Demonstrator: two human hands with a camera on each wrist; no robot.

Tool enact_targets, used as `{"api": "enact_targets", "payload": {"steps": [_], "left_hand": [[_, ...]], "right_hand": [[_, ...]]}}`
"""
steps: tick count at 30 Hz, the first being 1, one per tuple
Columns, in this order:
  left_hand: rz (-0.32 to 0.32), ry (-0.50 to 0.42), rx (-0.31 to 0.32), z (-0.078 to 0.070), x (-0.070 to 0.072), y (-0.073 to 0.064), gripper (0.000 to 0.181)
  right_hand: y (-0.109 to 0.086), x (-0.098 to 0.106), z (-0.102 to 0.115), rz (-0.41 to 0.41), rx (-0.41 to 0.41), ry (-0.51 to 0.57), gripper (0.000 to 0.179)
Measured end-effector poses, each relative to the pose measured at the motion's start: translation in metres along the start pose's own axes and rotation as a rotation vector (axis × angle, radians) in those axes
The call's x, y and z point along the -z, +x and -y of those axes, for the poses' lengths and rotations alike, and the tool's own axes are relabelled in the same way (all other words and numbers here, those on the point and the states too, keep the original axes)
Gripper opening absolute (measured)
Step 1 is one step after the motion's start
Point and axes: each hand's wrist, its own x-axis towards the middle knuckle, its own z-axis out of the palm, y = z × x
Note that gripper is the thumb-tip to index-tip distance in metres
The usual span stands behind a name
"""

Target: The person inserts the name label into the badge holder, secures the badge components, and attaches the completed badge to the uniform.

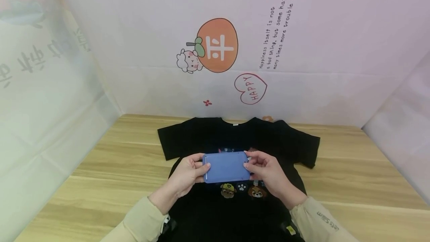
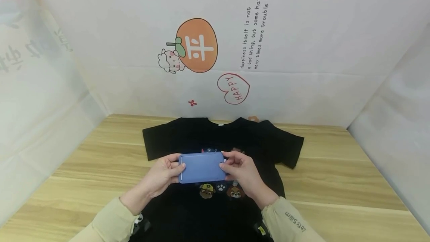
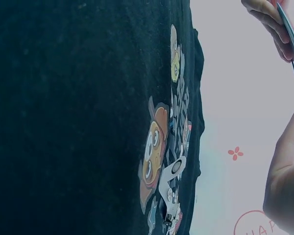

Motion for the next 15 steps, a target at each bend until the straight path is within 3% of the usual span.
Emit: {"api": "enact_targets", "payload": {"steps": [7, 15], "left_hand": [[0.007, -0.004, -0.005, 0.0017, 0.0006, 0.0002, 0.034], [0.031, 0.004, -0.010, 0.0006, 0.0016, -0.0012, 0.035]], "right_hand": [[0.0001, -0.0020, -0.0020, -0.013, -0.034, -0.002, 0.045], [-0.0013, -0.0006, -0.0039, 0.030, -0.017, 0.005, 0.050]]}}
